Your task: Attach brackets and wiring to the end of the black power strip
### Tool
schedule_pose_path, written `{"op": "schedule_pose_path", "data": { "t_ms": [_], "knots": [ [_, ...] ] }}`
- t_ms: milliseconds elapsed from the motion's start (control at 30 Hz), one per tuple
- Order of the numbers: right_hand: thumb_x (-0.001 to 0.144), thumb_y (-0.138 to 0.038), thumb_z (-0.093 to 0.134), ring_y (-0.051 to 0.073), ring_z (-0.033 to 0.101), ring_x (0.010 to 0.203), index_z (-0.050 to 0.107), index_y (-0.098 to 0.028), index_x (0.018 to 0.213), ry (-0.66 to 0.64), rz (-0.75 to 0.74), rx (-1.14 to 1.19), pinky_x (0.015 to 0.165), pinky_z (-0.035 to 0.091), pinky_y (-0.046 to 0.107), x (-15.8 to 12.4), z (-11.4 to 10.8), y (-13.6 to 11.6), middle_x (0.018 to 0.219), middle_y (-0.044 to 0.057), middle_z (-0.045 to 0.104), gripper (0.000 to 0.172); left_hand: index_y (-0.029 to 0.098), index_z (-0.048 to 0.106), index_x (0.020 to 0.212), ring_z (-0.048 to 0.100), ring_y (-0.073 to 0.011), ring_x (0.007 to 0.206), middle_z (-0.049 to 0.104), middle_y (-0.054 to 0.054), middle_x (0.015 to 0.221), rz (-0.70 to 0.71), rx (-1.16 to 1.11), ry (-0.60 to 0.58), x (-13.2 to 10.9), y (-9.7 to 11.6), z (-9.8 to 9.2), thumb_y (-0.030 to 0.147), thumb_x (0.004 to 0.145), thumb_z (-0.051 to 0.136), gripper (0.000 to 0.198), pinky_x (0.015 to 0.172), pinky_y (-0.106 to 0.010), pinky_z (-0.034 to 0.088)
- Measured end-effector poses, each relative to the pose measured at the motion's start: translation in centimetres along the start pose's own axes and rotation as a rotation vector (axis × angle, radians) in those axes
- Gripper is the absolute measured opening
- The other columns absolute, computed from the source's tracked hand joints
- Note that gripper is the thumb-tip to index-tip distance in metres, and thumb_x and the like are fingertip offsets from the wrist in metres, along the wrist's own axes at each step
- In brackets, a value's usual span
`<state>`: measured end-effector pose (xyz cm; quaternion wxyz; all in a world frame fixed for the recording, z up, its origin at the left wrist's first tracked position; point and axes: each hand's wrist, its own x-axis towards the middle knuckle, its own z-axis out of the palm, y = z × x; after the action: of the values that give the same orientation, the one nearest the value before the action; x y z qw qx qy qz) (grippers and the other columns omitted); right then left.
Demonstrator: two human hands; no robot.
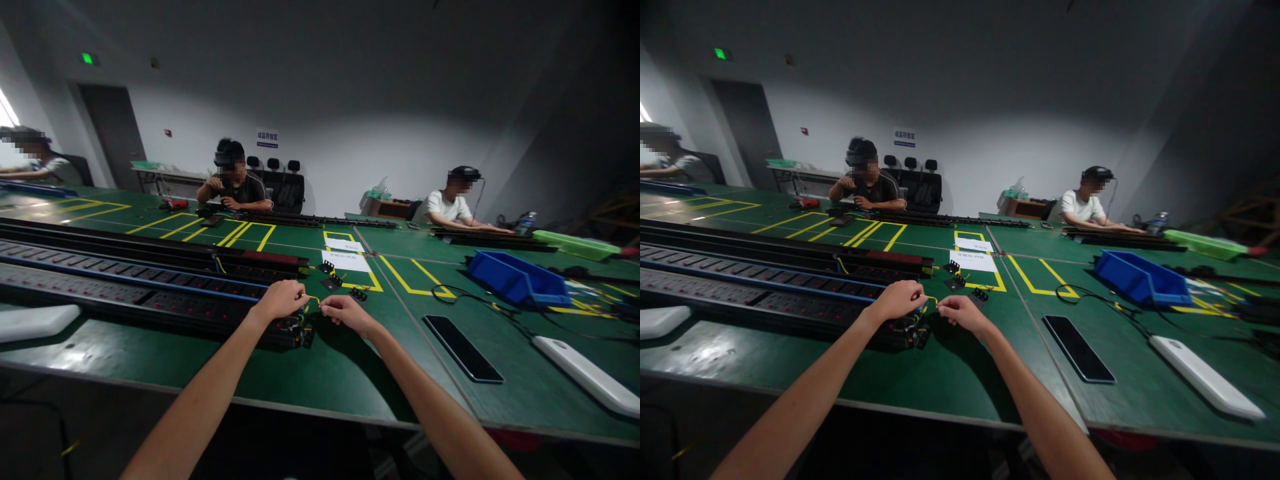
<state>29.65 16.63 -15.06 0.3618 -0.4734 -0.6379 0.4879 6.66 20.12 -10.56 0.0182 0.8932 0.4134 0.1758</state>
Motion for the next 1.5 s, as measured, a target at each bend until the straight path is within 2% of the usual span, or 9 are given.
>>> {"op": "schedule_pose_path", "data": {
  "t_ms": [567,1500],
  "knots": [
    [0.067,-0.06,0.079,0.009,0.049,0.055,0.07,-0.015,0.091,-0.006,-0.007,0.008,0.052,0.038,0.023,0.05,-0.03,0.09,0.075,0.0,0.065,0.051,0.02,0.066,0.079,0.066,-0.0197,0.079,0.07,-0.005,0.084,0.004,0.019,0.009,0.12,-0.05,0.18,0.039,0.093,0.053,0.027,0.066,-0.027,0.042],
    [0.068,-0.058,0.079,0.009,0.049,0.056,0.07,-0.016,0.091,-0.004,-0.005,0.007,0.053,0.038,0.023,-0.1,0.07,-0.15,0.075,0.0,0.064,0.049,0.02,0.067,0.08,0.066,-0.0199,0.079,0.07,-0.005,0.084,0.007,0.018,0.007,0.14,-0.13,0.23,0.039,0.093,0.053,0.027,0.066,-0.027,0.043]
  ]
}}
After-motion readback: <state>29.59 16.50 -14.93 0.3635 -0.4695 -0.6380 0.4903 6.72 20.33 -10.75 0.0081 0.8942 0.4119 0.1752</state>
